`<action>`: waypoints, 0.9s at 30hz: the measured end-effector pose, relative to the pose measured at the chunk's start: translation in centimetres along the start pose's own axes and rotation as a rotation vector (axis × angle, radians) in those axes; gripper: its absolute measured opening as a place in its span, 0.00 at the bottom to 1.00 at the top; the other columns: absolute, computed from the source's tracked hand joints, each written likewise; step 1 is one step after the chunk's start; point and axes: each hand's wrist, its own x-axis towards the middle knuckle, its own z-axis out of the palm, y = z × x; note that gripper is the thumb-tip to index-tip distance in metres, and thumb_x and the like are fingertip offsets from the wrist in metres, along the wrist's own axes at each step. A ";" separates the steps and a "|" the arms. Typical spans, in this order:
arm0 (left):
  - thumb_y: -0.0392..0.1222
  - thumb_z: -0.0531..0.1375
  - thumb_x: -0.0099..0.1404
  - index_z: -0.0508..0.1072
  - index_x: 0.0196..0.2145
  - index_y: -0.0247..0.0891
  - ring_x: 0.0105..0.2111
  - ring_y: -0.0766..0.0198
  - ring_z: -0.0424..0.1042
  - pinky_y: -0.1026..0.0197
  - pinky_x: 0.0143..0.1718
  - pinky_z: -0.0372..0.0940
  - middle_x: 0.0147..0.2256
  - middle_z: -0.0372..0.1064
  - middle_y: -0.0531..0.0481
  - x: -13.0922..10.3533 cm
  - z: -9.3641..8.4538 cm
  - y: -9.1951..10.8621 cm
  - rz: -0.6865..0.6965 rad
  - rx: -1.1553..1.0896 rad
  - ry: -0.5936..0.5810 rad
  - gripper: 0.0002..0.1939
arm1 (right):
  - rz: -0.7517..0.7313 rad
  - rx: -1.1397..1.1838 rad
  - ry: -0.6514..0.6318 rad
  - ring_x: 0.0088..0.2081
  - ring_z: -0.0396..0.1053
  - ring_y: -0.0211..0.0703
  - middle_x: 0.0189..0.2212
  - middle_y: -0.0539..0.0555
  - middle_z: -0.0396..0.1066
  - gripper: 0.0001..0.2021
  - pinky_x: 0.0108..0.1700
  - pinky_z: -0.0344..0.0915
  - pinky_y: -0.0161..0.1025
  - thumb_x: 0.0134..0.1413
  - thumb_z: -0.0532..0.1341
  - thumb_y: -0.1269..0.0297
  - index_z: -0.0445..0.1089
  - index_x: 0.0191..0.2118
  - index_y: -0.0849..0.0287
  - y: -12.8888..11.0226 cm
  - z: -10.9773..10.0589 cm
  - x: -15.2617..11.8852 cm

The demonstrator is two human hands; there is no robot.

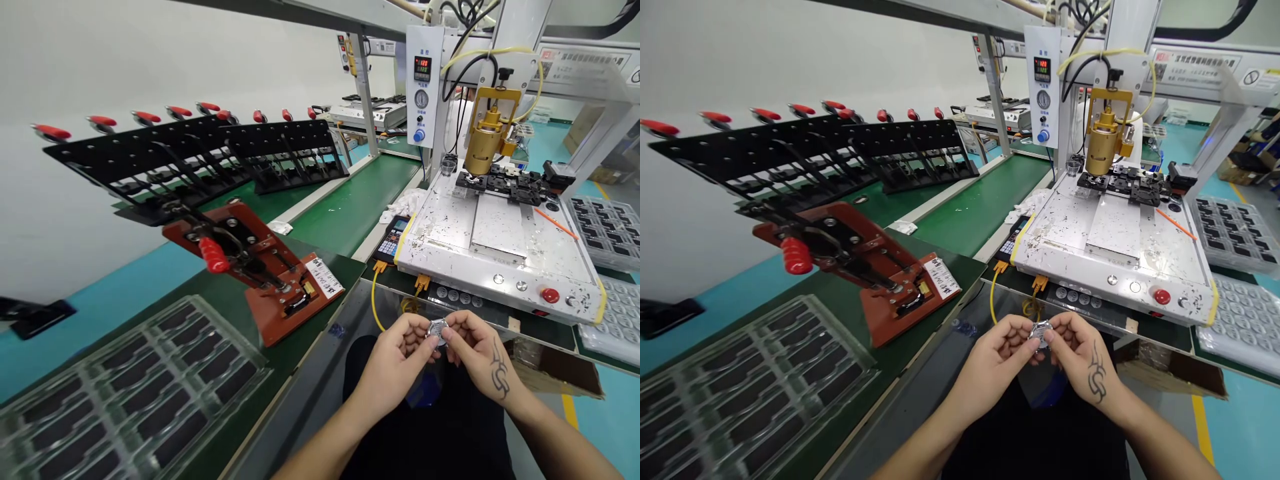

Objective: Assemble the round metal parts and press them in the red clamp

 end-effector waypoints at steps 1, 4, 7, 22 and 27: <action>0.52 0.69 0.69 0.74 0.42 0.37 0.35 0.62 0.80 0.59 0.41 0.76 0.36 0.78 0.49 -0.1 0.0 0.1 0.007 0.012 0.006 0.15 | -0.001 -0.004 0.000 0.27 0.69 0.36 0.29 0.48 0.72 0.17 0.30 0.68 0.34 0.66 0.69 0.46 0.74 0.43 0.57 0.0 0.1 -0.1; 0.53 0.67 0.71 0.74 0.42 0.38 0.35 0.61 0.80 0.59 0.40 0.75 0.37 0.78 0.48 -0.4 0.2 0.1 0.024 0.046 0.008 0.15 | -0.009 -0.012 0.007 0.27 0.68 0.36 0.30 0.49 0.72 0.18 0.30 0.68 0.34 0.65 0.69 0.45 0.74 0.42 0.56 -0.1 0.3 -0.1; 0.53 0.66 0.72 0.74 0.42 0.38 0.35 0.60 0.80 0.58 0.39 0.75 0.37 0.78 0.48 -0.6 0.2 0.1 0.047 0.068 0.009 0.14 | -0.039 -0.035 0.015 0.28 0.68 0.37 0.30 0.50 0.73 0.17 0.31 0.68 0.35 0.65 0.69 0.46 0.74 0.41 0.56 0.0 0.5 -0.2; 0.46 0.62 0.73 0.72 0.40 0.39 0.30 0.63 0.74 0.62 0.33 0.70 0.32 0.74 0.51 -0.4 -1.2 1.5 0.111 0.299 0.045 0.08 | -0.655 -0.679 -0.384 0.51 0.77 0.50 0.56 0.60 0.74 0.24 0.53 0.76 0.45 0.72 0.63 0.65 0.65 0.70 0.48 -1.0 -2.2 2.5; 0.45 0.61 0.75 0.77 0.34 0.41 0.31 0.62 0.74 0.60 0.35 0.67 0.31 0.78 0.50 -2.3 -6.0 8.1 0.519 0.738 0.416 0.11 | -0.725 -0.682 -0.288 0.38 0.77 0.48 0.45 0.58 0.76 0.23 0.40 0.78 0.43 0.70 0.66 0.63 0.68 0.66 0.48 -1.3 -2.0 3.9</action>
